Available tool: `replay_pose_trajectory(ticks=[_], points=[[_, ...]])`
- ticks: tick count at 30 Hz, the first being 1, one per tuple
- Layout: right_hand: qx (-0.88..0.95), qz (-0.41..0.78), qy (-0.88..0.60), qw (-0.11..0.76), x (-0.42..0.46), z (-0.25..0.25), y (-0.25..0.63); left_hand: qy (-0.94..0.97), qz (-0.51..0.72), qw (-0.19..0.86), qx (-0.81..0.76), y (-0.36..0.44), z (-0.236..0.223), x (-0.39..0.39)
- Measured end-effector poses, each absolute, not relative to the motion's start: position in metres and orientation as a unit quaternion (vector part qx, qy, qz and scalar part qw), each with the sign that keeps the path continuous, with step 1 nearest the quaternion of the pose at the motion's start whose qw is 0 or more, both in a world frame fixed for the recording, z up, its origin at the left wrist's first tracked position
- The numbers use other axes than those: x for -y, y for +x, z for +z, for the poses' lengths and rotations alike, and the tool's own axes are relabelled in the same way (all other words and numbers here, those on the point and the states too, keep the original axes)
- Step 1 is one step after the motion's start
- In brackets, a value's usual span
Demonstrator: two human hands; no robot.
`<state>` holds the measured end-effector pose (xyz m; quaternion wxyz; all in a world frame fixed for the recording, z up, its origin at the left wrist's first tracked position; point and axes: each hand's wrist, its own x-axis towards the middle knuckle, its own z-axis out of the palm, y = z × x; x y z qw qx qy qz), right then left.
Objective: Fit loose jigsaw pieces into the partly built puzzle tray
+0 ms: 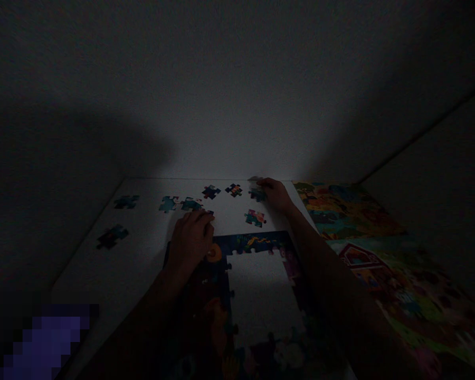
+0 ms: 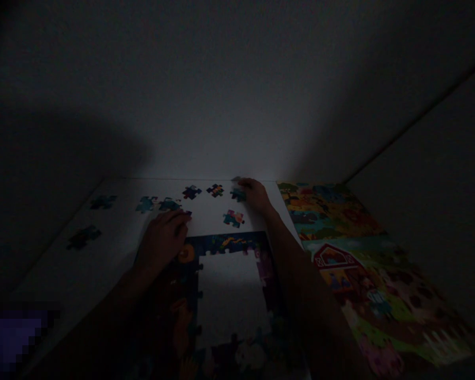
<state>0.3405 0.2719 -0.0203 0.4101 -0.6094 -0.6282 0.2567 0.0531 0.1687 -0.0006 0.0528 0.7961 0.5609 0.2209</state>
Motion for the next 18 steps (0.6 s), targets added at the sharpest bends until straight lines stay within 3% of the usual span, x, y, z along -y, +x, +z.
replay_pose_trajectory(ticks=[7, 18], points=[[0.584, 0.299, -0.604, 0.452, -0.270, -0.033, 0.343, 0.809, 0.221, 0.065, -0.540, 0.051, -0.001, -0.169], [0.656, 0.208, -0.632, 0.356, -0.263, -0.023, 0.332, 0.820, 0.260, 0.101, -0.501, 0.049, -0.004, -0.164]])
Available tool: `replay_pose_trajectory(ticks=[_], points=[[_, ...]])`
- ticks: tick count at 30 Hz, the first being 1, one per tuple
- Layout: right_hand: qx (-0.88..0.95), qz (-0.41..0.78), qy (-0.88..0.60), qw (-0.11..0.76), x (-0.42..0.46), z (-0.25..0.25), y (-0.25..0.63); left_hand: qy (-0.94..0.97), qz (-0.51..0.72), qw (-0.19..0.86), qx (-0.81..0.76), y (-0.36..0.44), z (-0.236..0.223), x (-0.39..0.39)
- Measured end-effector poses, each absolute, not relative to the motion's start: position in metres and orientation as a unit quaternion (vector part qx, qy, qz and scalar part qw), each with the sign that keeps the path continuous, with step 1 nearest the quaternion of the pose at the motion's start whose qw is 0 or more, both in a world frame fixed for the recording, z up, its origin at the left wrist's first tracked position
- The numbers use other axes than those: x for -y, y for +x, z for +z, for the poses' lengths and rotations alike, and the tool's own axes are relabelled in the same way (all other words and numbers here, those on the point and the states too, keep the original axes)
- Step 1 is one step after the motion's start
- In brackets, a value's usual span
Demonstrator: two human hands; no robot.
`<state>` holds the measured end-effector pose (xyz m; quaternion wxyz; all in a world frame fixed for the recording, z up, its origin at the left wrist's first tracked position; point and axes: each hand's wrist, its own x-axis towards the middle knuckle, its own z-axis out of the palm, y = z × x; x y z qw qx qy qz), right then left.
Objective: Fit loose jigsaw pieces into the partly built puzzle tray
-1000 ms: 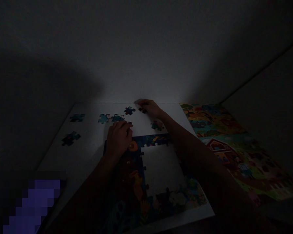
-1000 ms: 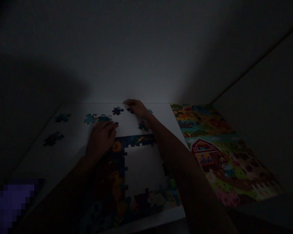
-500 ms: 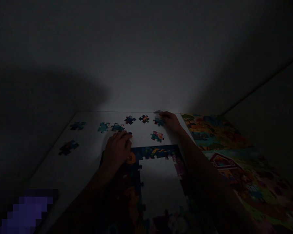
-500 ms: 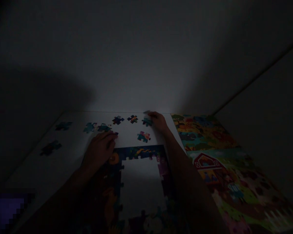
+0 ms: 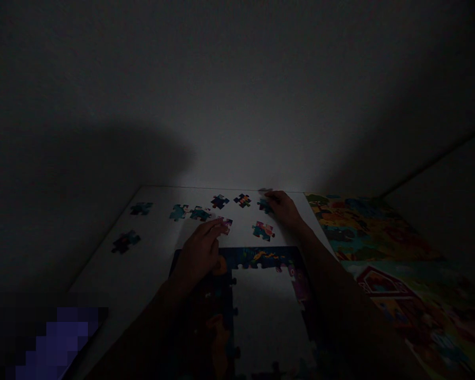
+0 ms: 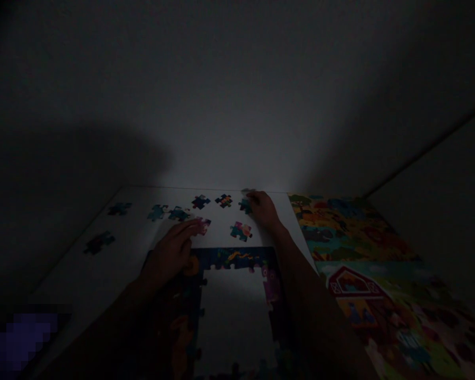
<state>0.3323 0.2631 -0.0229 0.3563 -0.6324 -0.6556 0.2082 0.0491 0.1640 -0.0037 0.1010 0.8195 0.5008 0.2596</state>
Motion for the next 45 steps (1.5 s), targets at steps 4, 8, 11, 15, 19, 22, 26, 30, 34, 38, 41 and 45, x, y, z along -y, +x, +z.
replay_pose_trajectory(ticks=[4, 8, 11, 15, 19, 22, 26, 30, 34, 38, 41, 45], points=[[0.715, 0.115, -0.642, 0.252, -0.253, -0.009, 0.302, 0.806, 0.230, 0.080, -0.540, 0.050, 0.000, -0.166], [0.729, 0.067, -0.657, 0.183, -0.240, -0.002, 0.268, 0.819, 0.217, 0.089, -0.524, 0.050, -0.003, -0.166], [0.706, 0.059, -0.685, 0.171, -0.234, -0.001, 0.257, 0.831, 0.216, 0.090, -0.505, 0.051, -0.004, -0.165], [0.680, 0.078, -0.705, 0.186, -0.238, -0.002, 0.257, 0.847, 0.208, 0.085, -0.482, 0.052, -0.004, -0.165], [0.649, 0.116, -0.720, 0.218, -0.245, -0.007, 0.262, 0.854, 0.207, 0.087, -0.470, 0.052, -0.004, -0.165], [0.632, 0.150, -0.710, 0.272, -0.246, -0.009, 0.266, 0.856, 0.205, 0.081, -0.469, 0.053, -0.004, -0.165], [0.647, 0.186, -0.651, 0.351, -0.244, -0.010, 0.271, 0.857, 0.193, 0.077, -0.472, 0.053, -0.005, -0.165], [0.646, 0.241, -0.585, 0.427, -0.242, -0.013, 0.275, 0.855, 0.197, 0.078, -0.474, 0.053, -0.008, -0.167], [0.626, 0.313, -0.540, 0.468, -0.241, -0.018, 0.278, 0.849, 0.214, 0.078, -0.477, 0.053, -0.013, -0.168], [0.609, 0.351, -0.530, 0.475, -0.237, -0.013, 0.282, 0.837, 0.252, 0.090, -0.477, 0.051, -0.015, -0.170], [0.603, 0.353, -0.533, 0.477, -0.229, -0.003, 0.284, 0.831, 0.271, 0.095, -0.476, 0.050, -0.016, -0.171], [0.596, 0.361, -0.523, 0.491, -0.211, 0.008, 0.286, 0.830, 0.277, 0.096, -0.474, 0.050, -0.016, -0.170]])
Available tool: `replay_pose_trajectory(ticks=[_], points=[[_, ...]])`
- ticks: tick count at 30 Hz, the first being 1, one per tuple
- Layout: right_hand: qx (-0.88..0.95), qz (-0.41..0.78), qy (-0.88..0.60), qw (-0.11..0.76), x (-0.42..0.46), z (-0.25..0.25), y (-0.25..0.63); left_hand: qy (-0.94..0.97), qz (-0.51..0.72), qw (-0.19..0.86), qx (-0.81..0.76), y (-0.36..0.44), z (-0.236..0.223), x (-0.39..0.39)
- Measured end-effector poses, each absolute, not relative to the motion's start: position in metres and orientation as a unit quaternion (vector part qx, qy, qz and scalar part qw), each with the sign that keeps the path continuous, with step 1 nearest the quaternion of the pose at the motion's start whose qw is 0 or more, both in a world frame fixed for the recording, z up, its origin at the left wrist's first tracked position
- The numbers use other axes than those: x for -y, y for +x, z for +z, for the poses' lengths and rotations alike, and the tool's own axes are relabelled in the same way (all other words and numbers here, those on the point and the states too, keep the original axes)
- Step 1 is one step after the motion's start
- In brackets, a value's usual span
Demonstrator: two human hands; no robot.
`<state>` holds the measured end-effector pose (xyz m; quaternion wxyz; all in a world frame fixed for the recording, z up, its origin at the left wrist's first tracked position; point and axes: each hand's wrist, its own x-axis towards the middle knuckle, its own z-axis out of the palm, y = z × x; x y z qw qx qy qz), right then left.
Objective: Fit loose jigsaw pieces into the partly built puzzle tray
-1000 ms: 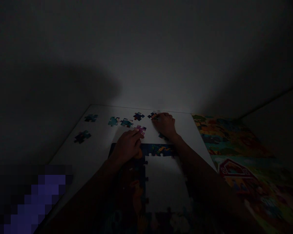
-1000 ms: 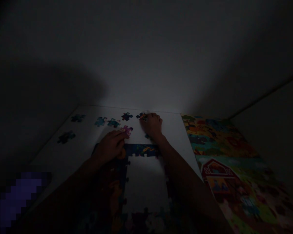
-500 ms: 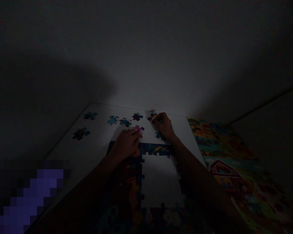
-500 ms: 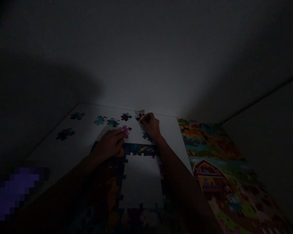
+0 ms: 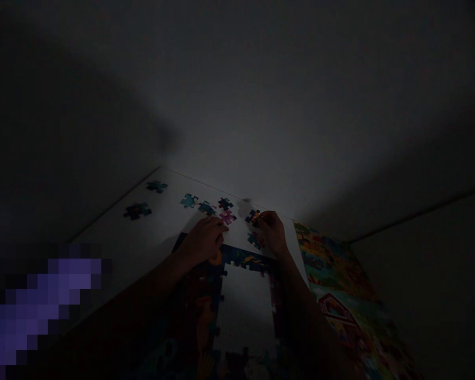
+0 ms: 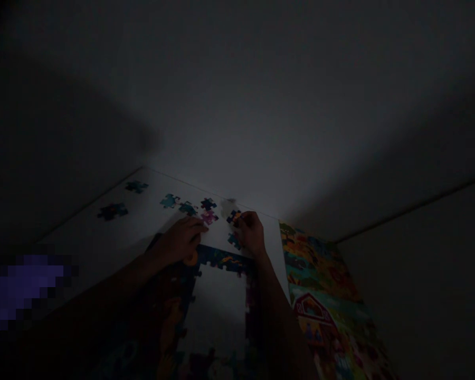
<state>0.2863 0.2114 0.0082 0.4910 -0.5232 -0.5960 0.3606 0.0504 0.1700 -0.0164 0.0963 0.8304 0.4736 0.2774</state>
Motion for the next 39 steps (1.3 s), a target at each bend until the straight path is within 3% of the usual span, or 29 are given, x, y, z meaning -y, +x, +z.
replay_pose_trajectory(ticks=[10, 22, 39], points=[[0.555, 0.442, -0.542, 0.450, -0.131, 0.007, 0.284, 0.845, 0.248, 0.097, -0.463, 0.051, -0.014, -0.168], [0.616, 0.495, -0.522, 0.319, -0.102, 0.009, 0.268, 0.850, 0.221, 0.111, -0.466, 0.052, -0.009, -0.169], [0.723, 0.374, -0.535, 0.228, -0.094, 0.020, 0.262, 0.876, 0.254, 0.143, -0.384, 0.053, -0.009, -0.173]])
